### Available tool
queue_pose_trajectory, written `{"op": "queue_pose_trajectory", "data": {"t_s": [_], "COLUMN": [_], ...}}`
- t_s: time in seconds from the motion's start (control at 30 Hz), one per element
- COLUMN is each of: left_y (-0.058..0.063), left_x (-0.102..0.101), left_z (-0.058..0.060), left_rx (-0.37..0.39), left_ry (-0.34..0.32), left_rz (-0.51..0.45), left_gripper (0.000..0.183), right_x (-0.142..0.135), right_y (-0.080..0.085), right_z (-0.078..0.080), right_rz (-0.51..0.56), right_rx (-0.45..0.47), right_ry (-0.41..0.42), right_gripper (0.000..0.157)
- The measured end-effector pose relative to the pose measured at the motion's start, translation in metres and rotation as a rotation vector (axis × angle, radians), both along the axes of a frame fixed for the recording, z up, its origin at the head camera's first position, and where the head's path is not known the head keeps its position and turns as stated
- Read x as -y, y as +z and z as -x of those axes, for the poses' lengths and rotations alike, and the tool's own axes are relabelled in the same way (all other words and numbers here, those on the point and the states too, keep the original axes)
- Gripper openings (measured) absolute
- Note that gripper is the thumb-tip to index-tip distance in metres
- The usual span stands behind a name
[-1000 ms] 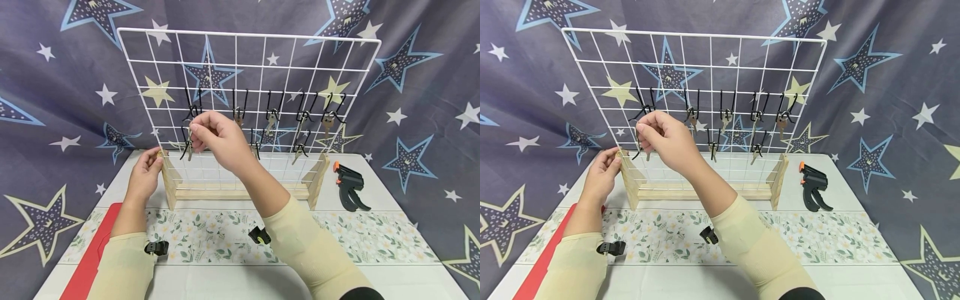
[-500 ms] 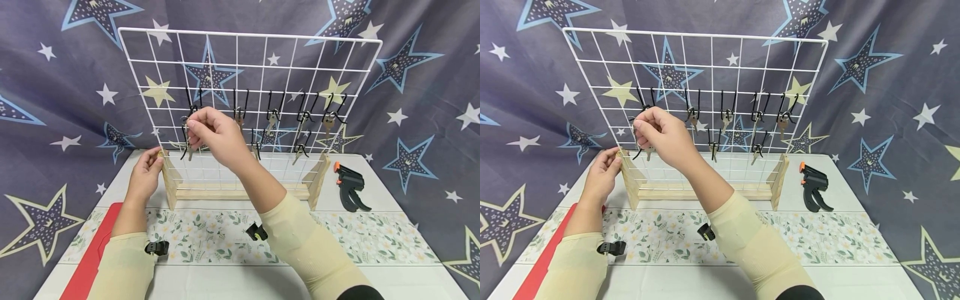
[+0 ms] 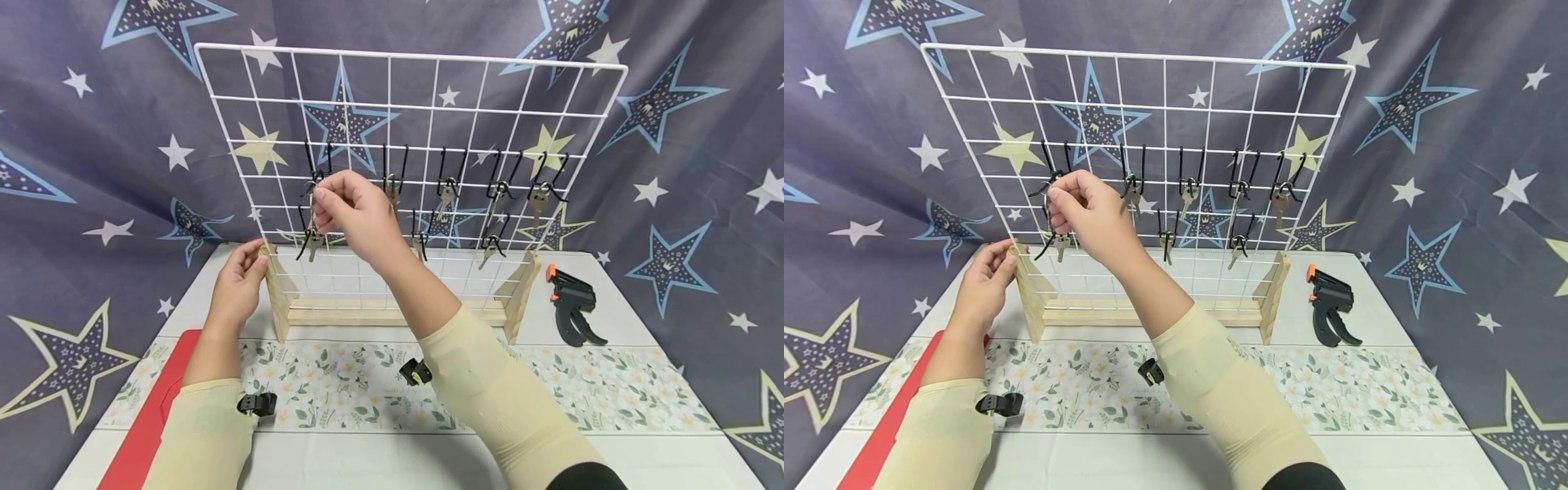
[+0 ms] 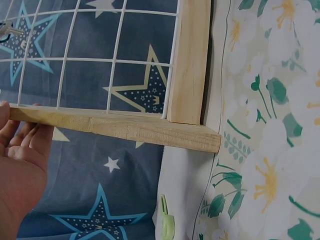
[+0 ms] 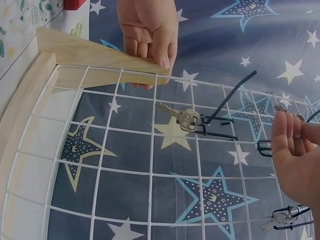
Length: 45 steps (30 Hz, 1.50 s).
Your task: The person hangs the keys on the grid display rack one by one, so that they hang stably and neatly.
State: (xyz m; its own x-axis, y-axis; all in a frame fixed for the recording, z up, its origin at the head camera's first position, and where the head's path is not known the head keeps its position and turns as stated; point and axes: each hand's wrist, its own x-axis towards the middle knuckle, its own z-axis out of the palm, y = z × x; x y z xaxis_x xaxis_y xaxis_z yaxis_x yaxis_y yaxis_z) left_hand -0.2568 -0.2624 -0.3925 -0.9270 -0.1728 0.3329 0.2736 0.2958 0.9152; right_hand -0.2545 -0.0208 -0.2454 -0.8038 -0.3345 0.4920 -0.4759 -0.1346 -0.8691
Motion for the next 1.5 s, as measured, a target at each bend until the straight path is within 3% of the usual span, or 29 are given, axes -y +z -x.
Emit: {"op": "queue_pose_trajectory", "data": {"t_s": [0.3, 0.9, 1.5], "left_y": [0.000, -0.002, 0.000], "left_x": [0.001, 0.001, 0.000], "left_z": [0.000, 0.002, -0.001], "left_rx": [-0.009, -0.008, 0.013], "left_ry": [0.000, -0.003, 0.006], "left_rz": [-0.013, -0.010, 0.002], "left_gripper": [0.044, 0.042, 0.043], "right_x": [0.005, 0.008, 0.005], "right_y": [0.000, 0.004, -0.002], "right_z": [0.011, 0.022, 0.027], "right_rz": [0.015, 0.091, -0.027], "right_rx": [0.012, 0.117, 0.168], "right_ry": [-0.076, -0.096, -0.158], "right_gripper": [0.015, 0.014, 0.015]}}
